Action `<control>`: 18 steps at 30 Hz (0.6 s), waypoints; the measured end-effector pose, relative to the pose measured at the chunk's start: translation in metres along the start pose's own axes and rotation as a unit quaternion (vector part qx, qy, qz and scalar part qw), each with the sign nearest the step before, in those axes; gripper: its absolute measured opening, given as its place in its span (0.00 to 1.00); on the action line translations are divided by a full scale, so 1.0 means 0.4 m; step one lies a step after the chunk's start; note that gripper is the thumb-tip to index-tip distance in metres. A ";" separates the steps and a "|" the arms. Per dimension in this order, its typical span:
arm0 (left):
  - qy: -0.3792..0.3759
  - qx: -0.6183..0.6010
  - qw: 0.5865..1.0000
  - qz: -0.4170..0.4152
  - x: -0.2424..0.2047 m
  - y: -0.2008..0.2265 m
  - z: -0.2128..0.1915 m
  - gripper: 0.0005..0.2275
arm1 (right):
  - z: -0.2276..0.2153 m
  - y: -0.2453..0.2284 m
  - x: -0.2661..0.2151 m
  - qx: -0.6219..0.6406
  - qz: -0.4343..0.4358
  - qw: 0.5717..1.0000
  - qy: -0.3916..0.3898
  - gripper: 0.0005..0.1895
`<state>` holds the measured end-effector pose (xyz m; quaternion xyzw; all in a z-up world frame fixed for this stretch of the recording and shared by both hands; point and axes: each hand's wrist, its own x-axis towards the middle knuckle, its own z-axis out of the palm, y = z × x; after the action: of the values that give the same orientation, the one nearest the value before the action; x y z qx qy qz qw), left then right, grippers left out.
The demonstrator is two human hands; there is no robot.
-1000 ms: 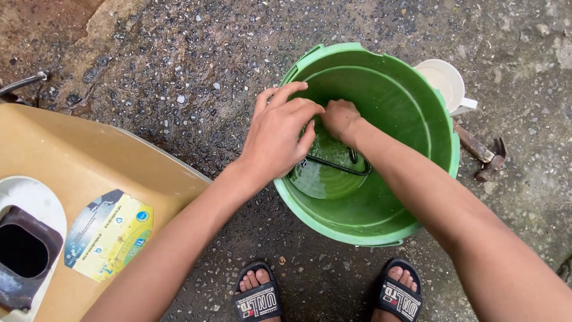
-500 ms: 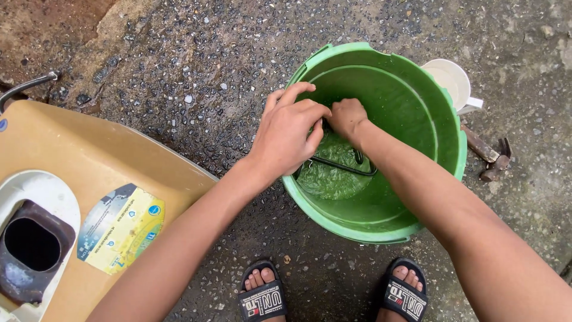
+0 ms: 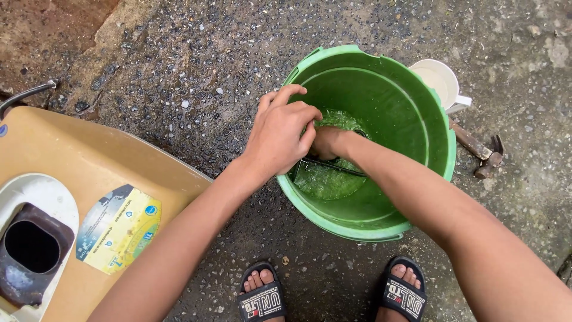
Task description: Cleaning a heating element and its rubber gasket in a bucket of water and rinsing the appliance casing.
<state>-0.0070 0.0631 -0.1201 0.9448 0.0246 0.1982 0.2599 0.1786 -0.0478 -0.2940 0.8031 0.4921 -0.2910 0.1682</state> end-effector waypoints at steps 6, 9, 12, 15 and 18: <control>-0.024 0.020 1.000 0.003 0.004 -0.006 0.007 0.07 | -0.281 0.027 -0.272 0.102 -0.038 0.994 -0.003 0.08; -0.037 0.082 0.996 0.014 0.024 0.022 -0.013 0.08 | -0.381 0.049 -0.445 0.180 -0.064 0.980 0.061 0.08; -0.066 0.095 0.992 0.048 0.047 0.054 -0.051 0.11 | -0.424 0.046 -0.572 0.259 -0.088 0.953 0.131 0.06; -0.096 -0.034 0.995 0.025 0.063 0.050 -0.060 0.17 | -0.416 0.061 -0.645 0.318 -0.097 0.919 0.213 0.08; -0.078 -0.136 0.987 0.031 0.069 0.031 -0.074 0.08 | -0.404 0.065 -0.676 0.370 -0.131 0.878 0.274 0.08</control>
<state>0.0064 0.0706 -0.0807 0.9134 -0.0522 0.1332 0.3811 0.1568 -0.1571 0.0020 0.7825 0.4757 -0.2394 -0.3225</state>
